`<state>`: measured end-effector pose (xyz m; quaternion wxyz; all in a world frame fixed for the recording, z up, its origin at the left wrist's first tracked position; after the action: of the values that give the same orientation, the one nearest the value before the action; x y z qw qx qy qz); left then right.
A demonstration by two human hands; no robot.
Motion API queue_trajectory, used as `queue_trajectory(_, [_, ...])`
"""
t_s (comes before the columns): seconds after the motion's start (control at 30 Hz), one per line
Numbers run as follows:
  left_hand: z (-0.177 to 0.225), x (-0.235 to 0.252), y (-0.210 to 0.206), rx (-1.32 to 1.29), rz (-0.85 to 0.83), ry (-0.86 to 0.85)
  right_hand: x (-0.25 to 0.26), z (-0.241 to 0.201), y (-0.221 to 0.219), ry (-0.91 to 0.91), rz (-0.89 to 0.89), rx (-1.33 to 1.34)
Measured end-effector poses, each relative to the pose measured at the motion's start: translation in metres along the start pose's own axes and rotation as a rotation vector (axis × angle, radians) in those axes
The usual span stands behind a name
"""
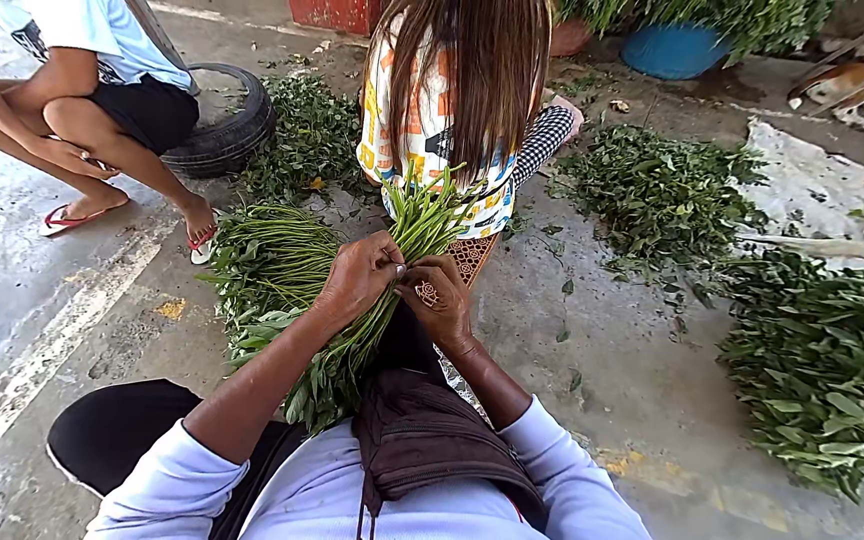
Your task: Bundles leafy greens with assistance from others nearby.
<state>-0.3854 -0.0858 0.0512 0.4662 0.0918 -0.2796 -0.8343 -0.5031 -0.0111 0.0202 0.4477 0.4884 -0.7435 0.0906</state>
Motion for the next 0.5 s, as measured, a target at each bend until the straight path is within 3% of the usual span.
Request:
queue_trajectory(0.2, [0.002, -0.004, 0.001, 0.017, -0.032, -0.013, 0.002, -0.004, 0.001, 0.011, -0.031, -0.082])
queue_trajectory(0.4, [-0.044, -0.001, 0.018, -0.688, 0.147, 0.143, -0.015, -0.006, -0.011, 0.113, -0.075, -0.070])
queue_trajectory(0.5, [-0.043, -0.012, 0.028, -0.608, 0.230, 0.128, -0.031, 0.014, -0.006, -0.007, -0.067, -0.022])
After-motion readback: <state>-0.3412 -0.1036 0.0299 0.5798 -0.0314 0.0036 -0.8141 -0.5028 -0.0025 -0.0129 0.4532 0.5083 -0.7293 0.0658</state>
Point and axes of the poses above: each hand's wrist, its own x-axis towards the middle knuckle, its own y-axis out of the back of the hand, z = x × y, the point moved 10 cm from there along x, towards the middle knuckle, and after that the axes turned 6 degrees about -x, right-handed, at the moved point
